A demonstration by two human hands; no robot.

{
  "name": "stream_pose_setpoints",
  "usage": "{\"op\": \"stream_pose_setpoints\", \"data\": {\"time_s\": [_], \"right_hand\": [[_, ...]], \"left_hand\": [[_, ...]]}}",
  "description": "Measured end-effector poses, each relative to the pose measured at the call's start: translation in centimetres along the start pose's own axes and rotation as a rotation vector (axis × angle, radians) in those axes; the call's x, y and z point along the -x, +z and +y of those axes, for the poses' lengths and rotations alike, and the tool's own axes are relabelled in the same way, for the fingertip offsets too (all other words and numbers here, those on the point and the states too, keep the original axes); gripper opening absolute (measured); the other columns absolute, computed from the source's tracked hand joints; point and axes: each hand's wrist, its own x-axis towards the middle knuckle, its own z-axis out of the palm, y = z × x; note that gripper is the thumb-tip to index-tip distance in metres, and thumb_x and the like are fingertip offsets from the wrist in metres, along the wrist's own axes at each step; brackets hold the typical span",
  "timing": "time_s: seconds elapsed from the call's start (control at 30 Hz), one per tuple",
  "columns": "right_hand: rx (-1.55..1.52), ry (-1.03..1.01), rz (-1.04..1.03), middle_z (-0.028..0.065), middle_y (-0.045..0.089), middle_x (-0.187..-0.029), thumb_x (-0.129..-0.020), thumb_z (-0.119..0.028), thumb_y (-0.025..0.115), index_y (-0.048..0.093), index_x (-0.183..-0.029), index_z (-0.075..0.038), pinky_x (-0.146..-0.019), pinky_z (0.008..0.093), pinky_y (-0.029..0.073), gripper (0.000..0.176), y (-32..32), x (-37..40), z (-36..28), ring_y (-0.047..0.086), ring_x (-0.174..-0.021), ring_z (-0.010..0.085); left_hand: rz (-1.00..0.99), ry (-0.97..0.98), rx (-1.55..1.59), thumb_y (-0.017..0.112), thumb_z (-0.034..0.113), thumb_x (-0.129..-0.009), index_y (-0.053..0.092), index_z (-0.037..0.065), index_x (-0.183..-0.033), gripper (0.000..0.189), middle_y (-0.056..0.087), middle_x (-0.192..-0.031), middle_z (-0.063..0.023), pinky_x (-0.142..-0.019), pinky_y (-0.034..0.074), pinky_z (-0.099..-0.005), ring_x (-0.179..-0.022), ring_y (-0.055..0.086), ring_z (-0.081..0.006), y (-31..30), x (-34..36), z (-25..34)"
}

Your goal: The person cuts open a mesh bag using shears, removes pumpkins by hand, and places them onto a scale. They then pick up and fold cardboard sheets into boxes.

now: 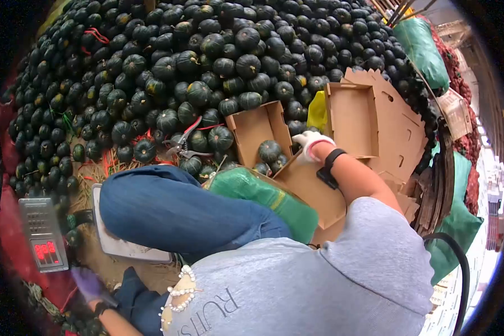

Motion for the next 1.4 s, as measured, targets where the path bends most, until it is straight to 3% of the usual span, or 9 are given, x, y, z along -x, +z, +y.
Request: {"op": "stream_pose_setpoints", "data": {"time_s": [0.3, 0.47, 0.53, 0.67, 0.8, 0.93, 1.03, 1.17, 1.4], "right_hand": [[0.205, 0.206, 0.256, 0.0174, 0.072, -0.115, -0.071, -0.014, 0.071, 0.077, -0.104, -0.006, -0.090, 0.0403, 0.057, 0.035, -13.3, -3.0, -0.9, 0.071, -0.107, 0.0307], [-0.032, -0.611, 1.352, 0.0137, 0.069, -0.102, -0.082, -0.014, 0.058, 0.071, -0.105, -0.011, -0.087, 0.0456, 0.052, 0.026, -26.9, 5.1, -6.8, 0.066, -0.098, 0.0355], [-1.375, -1.410, 1.021, 0.0133, 0.064, -0.099, -0.094, -0.007, 0.064, 0.062, -0.111, 0.001, -0.074, 0.0386, 0.056, 0.019, -28.3, 6.8, -11.5, 0.064, -0.087, 0.0226], [-1.112, -1.258, 1.880, 0.0131, 0.063, -0.104, -0.078, -0.011, 0.067, 0.068, -0.112, -0.007, -0.090, 0.0465, 0.048, 0.035, -23.9, 9.1, -23.4, 0.060, -0.098, 0.0331], [-1.310, -1.588, 1.323, 0.0164, 0.061, -0.117, -0.077, -0.025, 0.078, 0.070, -0.116, -0.016, -0.095, 0.0484, 0.047, 0.041, -18.0, 12.8, -27.5, 0.057, -0.107, 0.0373], [-0.743, -1.275, 1.316, 0.0221, 0.056, -0.132, -0.070, -0.039, 0.082, 0.070, -0.121, -0.017, -0.101, 0.0463, 0.047, 0.056, -14.8, 6.9, -17.2, 0.053, -0.122, 0.0410], [-0.408, -0.238, 1.366, 0.0082, 0.068, -0.107, -0.073, -0.043, 0.077, 0.073, -0.111, -0.015, -0.105, 0.0469, 0.043, 0.047, -12.7, 1.7, -3.4, 0.059, -0.112, 0.0331], [-0.335, 1.192, 1.088, 0.0182, 0.031, -0.157, -0.088, -0.046, 0.063, 0.037, -0.150, -0.022, -0.112, 0.0524, 0.035, 0.072, -1.5, -1.0, 17.7, 0.037, -0.140, 0.0380], [-1.197, 0.268, 0.236, 0.0148, 0.063, -0.133, -0.094, -0.051, 0.058, 0.049, -0.145, -0.007, -0.088, 0.0425, 0.052, 0.067, 7.7, -4.9, 24.3, 0.063, -0.115, 0.0295]], "left_hand": [[-0.091, 0.439, -0.144, 0.040, 0.040, -0.107, 0.031, 0.015, -0.155, 0.054, 0.035, -0.160, -0.0059, -0.118, 0.030, -0.0413, -0.143, 0.039, -0.0271, 6.4, 19.1, 12.6], [-0.285, 0.626, -0.541, 0.036, 0.040, -0.108, 0.030, 0.011, -0.157, 0.057, 0.037, -0.158, -0.0139, -0.118, 0.026, -0.0418, -0.143, 0.039, -0.0290, 20.6, 29.1, 12.4], [-0.232, 1.027, -0.781, 0.046, 0.038, -0.106, 0.028, 0.010, -0.158, 0.062, 0.029, -0.162, -0.0120, -0.121, 0.024, -0.0446, -0.147, 0.032, -0.0219, 26.5, 32.9, 11.1], [0.224, 1.766, -0.887, 0.064, 0.024, -0.098, 0.022, 0.008, -0.157, 0.074, 0.029, -0.159, -0.0181, -0.121, 0.024, -0.0442, -0.147, 0.032, -0.0294, 31.9, 34.0, 11.7], [0.478, 1.757, -0.591, 0.060, 0.026, -0.101, 0.056, 0.000, -0.128, 0.038, 0.064, -0.113, -0.0152, -0.088, 0.053, -0.0365, -0.099, 0.063, -0.0261, 26.1, 30.8, 15.3], [0.861, 1.688, -0.886, 0.059, 0.036, -0.100, 0.070, 0.000, -0.106, 0.038, 0.071, -0.095, -0.0152, -0.076, 0.053, -0.0367, -0.081, 0.066, -0.0270, 24.5, 32.6, 14.5], [0.650, 1.233, -0.966, 0.063, 0.030, -0.098, 0.070, 0.001, -0.109, 0.031, 0.072, -0.096, -0.0180, -0.074, 0.052, -0.0392, -0.080, 0.066, -0.0289, 19.0, 29.3, 12.7], [0.404, 0.896, -1.063, 0.065, 0.029, -0.095, 0.071, 0.002, -0.111, 0.032, 0.072, -0.104, -0.0171, -0.076, 0.052, -0.0386, -0.087, 0.065, -0.0278, 13.0, 22.8, 7.2], [-0.174, 0.486, -0.980, 0.061, 0.017, -0.100, 0.058, -0.003, -0.124, 0.031, 0.066, -0.113, -0.0117, -0.083, 0.052, -0.0323, -0.097, 0.062, -0.0191, 4.8, 3.6, 0.7]]}}
